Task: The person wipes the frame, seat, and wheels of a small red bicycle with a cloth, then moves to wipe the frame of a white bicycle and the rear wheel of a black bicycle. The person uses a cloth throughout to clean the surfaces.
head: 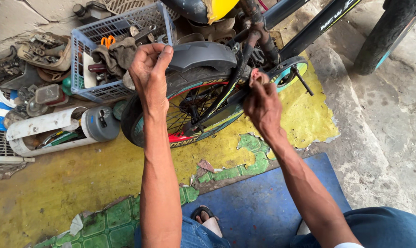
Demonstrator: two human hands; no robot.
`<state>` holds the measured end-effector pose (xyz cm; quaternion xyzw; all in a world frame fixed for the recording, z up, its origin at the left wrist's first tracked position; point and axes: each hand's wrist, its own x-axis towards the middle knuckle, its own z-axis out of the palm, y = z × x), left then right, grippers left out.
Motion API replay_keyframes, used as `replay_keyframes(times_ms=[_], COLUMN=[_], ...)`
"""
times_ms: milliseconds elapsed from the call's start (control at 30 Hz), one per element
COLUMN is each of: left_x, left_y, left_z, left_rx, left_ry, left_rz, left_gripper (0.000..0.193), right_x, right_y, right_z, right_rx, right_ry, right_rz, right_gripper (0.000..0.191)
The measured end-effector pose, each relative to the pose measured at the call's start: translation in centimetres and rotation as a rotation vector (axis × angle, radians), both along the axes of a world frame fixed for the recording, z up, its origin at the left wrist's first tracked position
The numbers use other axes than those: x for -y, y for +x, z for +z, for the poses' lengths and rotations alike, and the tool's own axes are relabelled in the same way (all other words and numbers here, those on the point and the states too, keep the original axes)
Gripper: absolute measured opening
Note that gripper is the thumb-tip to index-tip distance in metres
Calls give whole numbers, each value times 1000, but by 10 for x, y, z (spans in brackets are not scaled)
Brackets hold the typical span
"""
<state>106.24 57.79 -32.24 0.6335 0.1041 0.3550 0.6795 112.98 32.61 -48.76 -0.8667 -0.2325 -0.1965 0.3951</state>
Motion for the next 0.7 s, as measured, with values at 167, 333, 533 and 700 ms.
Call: replay_keyframes(times_ms=[167, 333, 533, 700], left_x=[0, -1, -4, -3], left_y=[-1, 2, 1, 5], left_z=[-2, -3, -4, -5], left_rx=[8, 19, -6, 26], left_ry=[7, -6, -15, -13], left_rz=[-2, -5, -6, -13], left_gripper=[12, 12, 13, 14], right_x=[-8, -30, 0, 25], right_y=[-13, -41, -16, 21], right_z=[9, 14, 13, 10], right_rx=[46, 49, 78, -6], right_ry=[-5, -86, 144, 214], right_rz=[88, 216, 259, 8], right_gripper=[30, 32, 37, 32])
